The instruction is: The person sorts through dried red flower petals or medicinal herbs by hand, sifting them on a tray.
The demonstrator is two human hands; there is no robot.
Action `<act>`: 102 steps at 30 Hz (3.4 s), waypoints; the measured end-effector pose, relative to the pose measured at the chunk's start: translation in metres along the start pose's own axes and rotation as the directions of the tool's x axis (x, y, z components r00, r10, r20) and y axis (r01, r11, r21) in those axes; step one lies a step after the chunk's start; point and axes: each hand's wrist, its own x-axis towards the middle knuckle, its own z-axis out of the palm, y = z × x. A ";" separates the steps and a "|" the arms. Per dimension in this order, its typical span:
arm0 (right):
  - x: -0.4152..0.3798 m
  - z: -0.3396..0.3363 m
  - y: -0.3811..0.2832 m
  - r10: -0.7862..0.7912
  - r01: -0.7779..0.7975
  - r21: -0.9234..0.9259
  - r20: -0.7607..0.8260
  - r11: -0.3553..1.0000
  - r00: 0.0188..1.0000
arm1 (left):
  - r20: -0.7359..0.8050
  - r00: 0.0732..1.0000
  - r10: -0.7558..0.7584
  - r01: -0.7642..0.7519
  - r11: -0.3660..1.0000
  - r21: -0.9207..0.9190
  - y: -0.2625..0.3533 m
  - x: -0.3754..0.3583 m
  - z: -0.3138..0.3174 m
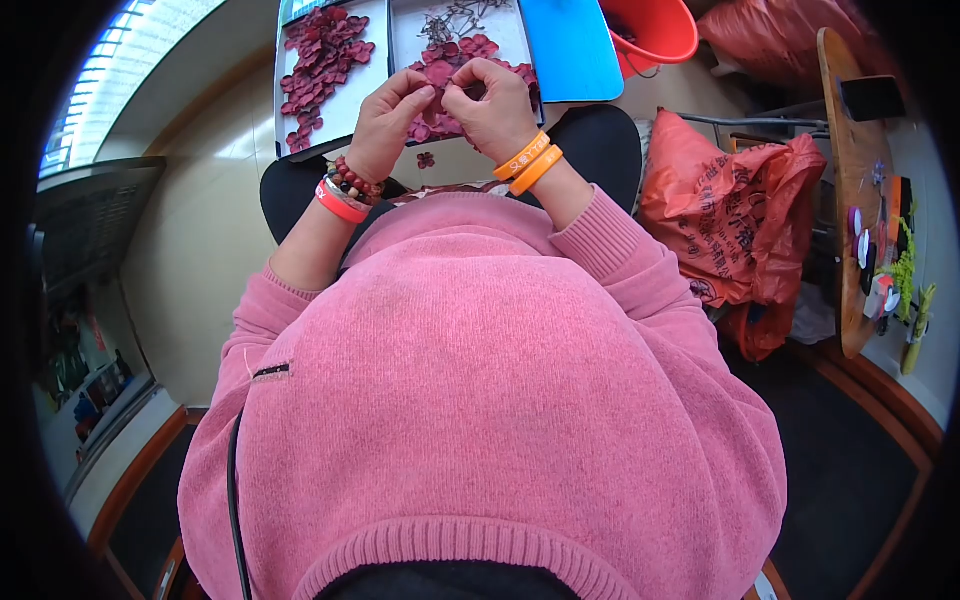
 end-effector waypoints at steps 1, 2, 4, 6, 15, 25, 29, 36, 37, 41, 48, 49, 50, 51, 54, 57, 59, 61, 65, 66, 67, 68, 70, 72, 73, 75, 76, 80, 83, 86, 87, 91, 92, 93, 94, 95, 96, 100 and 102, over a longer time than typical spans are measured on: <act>-0.001 0.002 0.000 0.001 -0.001 0.003 -0.022 1.000 1.000 | -0.004 1.000 -0.007 0.007 1.000 -0.005 0.002 -0.001 0.001; -0.002 0.004 0.001 0.002 -0.002 0.006 -0.045 1.000 0.999 | -0.007 1.000 -0.015 0.015 1.000 -0.011 0.005 -0.003 0.002; -0.003 0.004 0.002 -0.011 0.011 0.008 -0.066 1.000 0.998 | -0.015 0.999 -0.030 0.030 0.999 -0.019 0.007 -0.004 0.004; -0.004 0.005 0.001 -0.039 0.040 0.011 -0.060 0.999 0.997 | -0.027 0.999 -0.045 0.045 0.999 -0.022 0.008 -0.005 0.004; -0.005 0.005 0.003 -0.073 0.072 -0.022 -0.057 0.997 0.996 | -0.011 1.000 0.009 -0.009 1.000 -0.028 0.005 -0.004 0.005; -0.003 0.000 0.008 -0.217 0.216 -0.115 0.003 0.970 0.976 | -0.036 0.972 0.231 -0.215 0.942 0.256 0.004 -0.007 0.006; -0.006 0.002 0.003 -0.255 0.252 -0.127 -0.009 0.959 0.967 | 0.059 0.864 0.501 -0.414 0.638 0.649 0.009 -0.007 0.007; -0.012 0.003 -0.003 -0.296 0.284 -0.202 -0.031 0.937 0.955 | 0.205 0.757 0.620 -0.473 0.304 0.827 0.026 -0.015 0.019; -0.013 0.003 -0.003 -0.292 0.278 -0.183 -0.051 0.943 0.955 | 0.215 0.742 0.635 -0.493 0.300 0.817 0.026 -0.015 0.019; -0.020 0.007 -0.017 -0.194 0.196 0.003 -0.130 0.981 0.972 | 0.246 0.664 0.707 -0.573 0.268 0.775 0.024 -0.014 0.015; -0.015 0.000 -0.015 0.222 -0.215 0.561 0.057 0.799 0.973 | 0.245 0.584 0.774 -0.604 0.213 0.768 0.022 -0.014 0.017; -0.016 -0.003 -0.015 0.234 -0.272 0.598 0.142 0.754 0.962 | 0.219 0.591 0.777 -0.603 0.245 0.759 0.022 -0.014 0.017; -0.017 -0.005 -0.016 0.246 -0.294 0.596 0.163 0.747 0.955 | 0.192 0.598 0.778 -0.601 0.277 0.750 0.022 -0.014 0.017; -0.017 -0.007 -0.018 0.259 -0.317 0.595 0.184 0.739 0.948 | 0.166 0.607 0.777 -0.598 0.310 0.739 0.023 -0.015 0.017; -0.016 -0.007 -0.016 0.251 -0.318 0.605 0.195 0.730 0.948 | 0.013 0.704 0.710 -0.536 0.519 0.666 0.028 -0.019 0.024; -0.014 -0.004 -0.013 0.214 -0.235 0.499 0.099 0.834 0.972 | -0.062 0.792 0.608 -0.494 0.697 0.520 0.026 -0.020 0.018; -0.014 0.001 -0.009 0.154 -0.152 0.403 0.027 0.902 0.988 | -0.178 0.877 0.445 -0.362 0.858 0.364 0.028 -0.020 0.018; -0.015 0.006 -0.004 0.071 -0.058 0.331 -0.027 0.942 0.997 | -0.169 0.921 0.352 -0.285 0.902 0.326 0.033 -0.018 0.018; -0.019 0.000 -0.017 0.173 -0.205 0.238 0.150 0.949 0.973 | -0.011 0.921 0.389 -0.352 0.845 0.401 0.020 -0.016 0.006; -0.019 0.001 -0.018 0.174 -0.202 0.195 0.150 0.960 0.973 | -0.022 0.948 0.316 -0.288 0.887 0.361 0.017 -0.017 0.004; -0.020 0.001 -0.018 0.175 -0.198 0.151 0.150 0.969 0.973 | -0.031 0.970 0.243 -0.220 0.922 0.319 0.013 -0.019 0.001; -0.019 0.002 -0.018 0.175 -0.196 0.145 0.147 0.970 0.974 | -0.037 0.985 0.168 -0.152 0.949 0.276 0.009 -0.021 -0.001; -0.018 0.003 -0.017 0.173 -0.192 0.135 0.142 0.972 0.975 | -0.061 0.996 0.061 -0.057 0.996 0.069 0.005 -0.024 0.002; -0.018 0.006 -0.016 0.162 -0.183 0.171 0.128 0.968 0.978 | -0.065 0.998 -0.022 0.018 0.998 -0.065 0.006 -0.027 0.005; -0.018 0.007 -0.015 0.158 -0.179 0.189 0.120 0.966 0.980 | -0.065 0.997 -0.051 0.045 0.995 -0.094 0.008 -0.028 0.006; -0.019 0.009 -0.015 0.174 -0.200 0.220 0.133 0.955 0.976 | -0.059 0.993 -0.103 0.091 0.980 -0.177 0.006 -0.029 0.005; -0.019 0.010 -0.016 0.182 -0.211 0.235 0.141 0.949 0.973 | -0.054 0.991 -0.124 0.108 0.967 -0.231 0.002 -0.028 0.003; -0.018 0.013 -0.011 0.190 -0.227 0.352 0.137 0.908 0.972 | -0.008 0.983 -0.185 0.168 0.910 -0.378 0.001 -0.028 0.002; -0.018 0.010 -0.008 0.187 -0.234 0.363 0.159 0.902 0.969 | 0.060 0.968 -0.246 0.248 0.874 -0.418 0.001 -0.028 0.003; -0.019 0.005 -0.006 0.190 -0.226 0.226 0.171 0.947 0.967 | -0.153 0.983 -0.104 0.085 0.988 -0.126 -0.003 -0.026 0.006; -0.020 0.003 -0.009 0.200 -0.222 0.126 0.166 0.967 0.966 | -0.176 0.984 -0.008 0.009 1.000 0.007 -0.003 -0.026 0.004; -0.024 0.005 0.010 0.102 -0.109 0.027 0.190 0.994 0.976 | 0.031 0.986 0.162 -0.158 0.880 0.449 0.000 -0.027 -0.004; -0.026 0.004 0.015 0.124 -0.125 -0.010 0.211 0.992 0.970 | 0.133 0.983 0.129 -0.180 0.830 0.528 0.002 -0.028 -0.004; -0.028 0.003 0.017 0.146 -0.139 -0.046 0.230 0.989 0.962 | 0.184 0.967 0.174 -0.250 0.769 0.589 -0.004 -0.027 -0.005; -0.029 0.003 0.018 0.169 -0.154 -0.081 0.248 0.985 0.954 | 0.166 0.980 0.111 -0.185 0.815 0.549 -0.010 -0.029 -0.005; -0.031 0.001 0.018 0.199 -0.185 -0.075 0.275 0.980 0.941 | 0.152 0.987 0.045 -0.117 0.855 0.505 -0.018 -0.032 -0.004; -0.032 -0.001 0.020 0.235 -0.217 -0.089 0.311 0.972 0.921 | 0.144 0.989 -0.024 -0.045 0.888 0.457 -0.020 -0.032 -0.002; -0.031 -0.010 0.019 0.341 -0.334 -0.089 0.394 0.938 0.854 | 0.057 0.998 -0.027 -0.007 0.853 0.522 -0.024 -0.036 0.008; -0.029 -0.013 0.016 0.390 -0.404 -0.041 0.362 0.914 0.847 | 0.069 0.997 -0.041 0.003 0.876 0.482 -0.027 -0.031 0.010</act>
